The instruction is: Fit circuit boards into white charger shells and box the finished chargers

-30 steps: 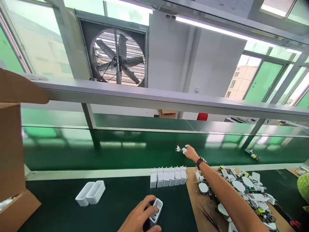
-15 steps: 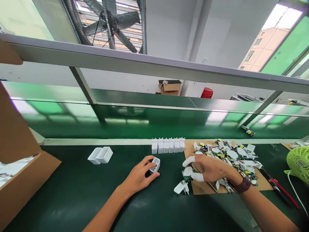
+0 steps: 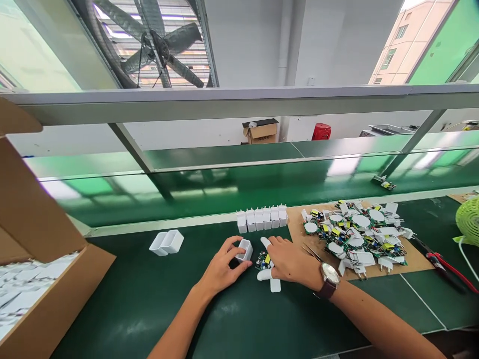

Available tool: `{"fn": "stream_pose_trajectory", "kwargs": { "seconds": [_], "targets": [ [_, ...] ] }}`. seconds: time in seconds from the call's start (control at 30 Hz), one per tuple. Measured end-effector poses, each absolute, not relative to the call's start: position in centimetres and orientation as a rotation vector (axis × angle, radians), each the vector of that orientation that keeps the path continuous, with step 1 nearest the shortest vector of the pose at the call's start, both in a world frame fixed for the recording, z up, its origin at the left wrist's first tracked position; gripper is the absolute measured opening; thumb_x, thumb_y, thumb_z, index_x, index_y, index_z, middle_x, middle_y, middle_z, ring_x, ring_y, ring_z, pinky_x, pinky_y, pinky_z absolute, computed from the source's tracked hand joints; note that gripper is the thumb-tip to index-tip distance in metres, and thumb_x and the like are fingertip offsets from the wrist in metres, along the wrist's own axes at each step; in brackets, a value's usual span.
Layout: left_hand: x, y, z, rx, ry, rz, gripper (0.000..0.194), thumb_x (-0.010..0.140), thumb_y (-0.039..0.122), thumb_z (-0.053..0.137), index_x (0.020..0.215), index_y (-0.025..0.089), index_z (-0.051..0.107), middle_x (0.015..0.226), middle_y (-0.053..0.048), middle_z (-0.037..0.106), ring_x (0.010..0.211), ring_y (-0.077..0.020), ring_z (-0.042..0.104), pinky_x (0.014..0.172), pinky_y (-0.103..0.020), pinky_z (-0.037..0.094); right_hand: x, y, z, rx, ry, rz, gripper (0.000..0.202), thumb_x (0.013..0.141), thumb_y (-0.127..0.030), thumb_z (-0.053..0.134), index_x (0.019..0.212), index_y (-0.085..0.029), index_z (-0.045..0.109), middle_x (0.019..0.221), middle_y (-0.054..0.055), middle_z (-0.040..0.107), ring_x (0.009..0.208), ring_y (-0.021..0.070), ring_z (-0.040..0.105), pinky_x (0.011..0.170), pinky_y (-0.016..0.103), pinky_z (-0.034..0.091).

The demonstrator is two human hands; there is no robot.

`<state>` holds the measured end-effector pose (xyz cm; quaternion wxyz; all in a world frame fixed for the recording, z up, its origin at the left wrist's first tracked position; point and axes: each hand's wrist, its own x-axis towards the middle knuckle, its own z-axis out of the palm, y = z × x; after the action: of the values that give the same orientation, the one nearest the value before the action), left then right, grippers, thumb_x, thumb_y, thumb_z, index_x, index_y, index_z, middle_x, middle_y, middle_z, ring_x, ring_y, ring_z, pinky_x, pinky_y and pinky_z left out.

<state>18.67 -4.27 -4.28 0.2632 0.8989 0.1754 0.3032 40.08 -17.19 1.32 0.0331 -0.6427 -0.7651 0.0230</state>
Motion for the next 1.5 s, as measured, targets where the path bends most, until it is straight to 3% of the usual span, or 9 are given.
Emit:
{"fn": "stream_pose_trajectory", "kwargs": {
  "seconds": [0.13, 0.2, 0.37, 0.47, 0.57, 0.73, 0.97, 1.23, 1.5],
  "targets": [
    [18.7, -4.3, -4.2, 2.385, 0.485, 0.714, 0.017, 0.094, 0.037, 0.069, 0.101, 0.021, 0.067, 0.135, -0.012, 0.059, 0.083, -0.0158, 0.068, 0.076, -0.032, 0.061, 41.0, -19.8, -1.0, -1.981, -2.303, 0.124, 0.015, 0.081, -0.018, 0.071, 0.093, -0.012, 0.066, 0.114, 0.02, 0.066, 0.098, 0.0338, 0.061, 0.079, 0.046, 0.055],
    [18.8, -4.4, -4.1, 2.339, 0.484, 0.679, 0.02, 0.093, 0.037, 0.07, 0.107, 0.022, 0.064, 0.134, -0.012, 0.059, 0.081, -0.015, 0.067, 0.075, -0.031, 0.061, 41.5, -20.4, -1.6, -1.89, -2.263, 0.149, 0.025, 0.08, -0.012, 0.067, 0.106, -0.012, 0.066, 0.125, 0.02, 0.063, 0.109, 0.0343, 0.059, 0.088, 0.048, 0.055],
    [18.9, -4.6, -4.1, 2.276, 0.53, 0.671, 0.052, 0.088, 0.036, 0.076, 0.133, 0.027, 0.053, 0.132, -0.01, 0.059, 0.079, -0.0153, 0.064, 0.074, -0.032, 0.061, 42.4, -19.7, -1.9, -1.808, -2.189, 0.26, 0.046, 0.086, -0.014, 0.063, 0.131, -0.01, 0.059, 0.119, 0.018, 0.065, 0.11, 0.032, 0.06, 0.091, 0.049, 0.055],
    [18.8, -4.6, -4.1, 2.292, 0.541, 0.689, 0.069, 0.086, 0.038, 0.079, 0.145, 0.029, 0.046, 0.139, -0.012, 0.056, 0.092, -0.0193, 0.067, 0.084, -0.038, 0.062, 42.9, -18.8, -1.7, -1.73, -2.226, 0.315, 0.051, 0.085, -0.011, 0.064, 0.135, -0.01, 0.057, 0.128, 0.019, 0.063, 0.119, 0.0324, 0.058, 0.096, 0.048, 0.053],
    [18.8, -4.5, -4.1, 2.29, 0.516, 0.69, 0.078, 0.085, 0.038, 0.079, 0.153, 0.028, 0.042, 0.15, -0.015, 0.052, 0.121, -0.0282, 0.065, 0.102, -0.046, 0.058, 43.2, -18.1, -1.5, -1.664, -2.281, 0.351, 0.05, 0.084, -0.011, 0.066, 0.133, -0.013, 0.06, 0.124, 0.016, 0.066, 0.117, 0.0312, 0.059, 0.096, 0.045, 0.052],
    [18.9, -4.5, -4.4, 2.225, 0.515, 0.596, 0.074, 0.092, 0.03, 0.068, 0.157, 0.025, 0.035, 0.151, -0.014, 0.057, 0.136, -0.0292, 0.059, 0.116, -0.051, 0.048, 43.1, -18.3, -1.7, -1.72, -2.189, 0.338, 0.054, 0.082, -0.027, 0.078, 0.132, -0.016, 0.061, 0.114, 0.013, 0.068, 0.101, 0.0298, 0.062, 0.09, 0.045, 0.052],
    [19.3, -4.5, -5.1, 2.182, 0.664, 0.569, 0.076, 0.087, 0.038, 0.076, 0.153, 0.026, 0.041, 0.136, -0.01, 0.068, 0.124, -0.028, 0.067, 0.109, -0.048, 0.054, 43.0, -19.4, -2.2, -1.58, -2.075, 0.345, 0.058, 0.079, -0.01, 0.065, 0.136, -0.017, 0.055, 0.118, 0.013, 0.066, 0.105, 0.0286, 0.06, 0.09, 0.045, 0.054],
    [19.8, -5.3, -5.1, 2.291, 0.58, 0.782, 0.072, 0.092, 0.03, 0.071, 0.155, 0.031, 0.034, 0.139, -0.011, 0.063, 0.126, -0.0272, 0.064, 0.11, -0.049, 0.053, 41.8, -19.3, -0.8, -1.43, -1.788, 0.01, 0.065, 0.086, -0.006, 0.055, 0.147, -0.026, 0.042, 0.121, 0.011, 0.065, 0.106, 0.0273, 0.06, 0.092, 0.046, 0.056],
    [20.2, -5.5, -4.3, 2.361, 0.48, 0.845, 0.07, 0.097, 0.031, 0.068, 0.156, 0.031, 0.03, 0.139, -0.012, 0.064, 0.127, -0.0287, 0.062, 0.108, -0.051, 0.053, 41.2, -19.9, -2.5, -1.335, -1.834, -0.062, 0.072, 0.092, -0.01, 0.056, 0.158, -0.024, 0.031, 0.138, 0.014, 0.062, 0.119, 0.0308, 0.059, 0.099, 0.052, 0.056]
  ]
}}
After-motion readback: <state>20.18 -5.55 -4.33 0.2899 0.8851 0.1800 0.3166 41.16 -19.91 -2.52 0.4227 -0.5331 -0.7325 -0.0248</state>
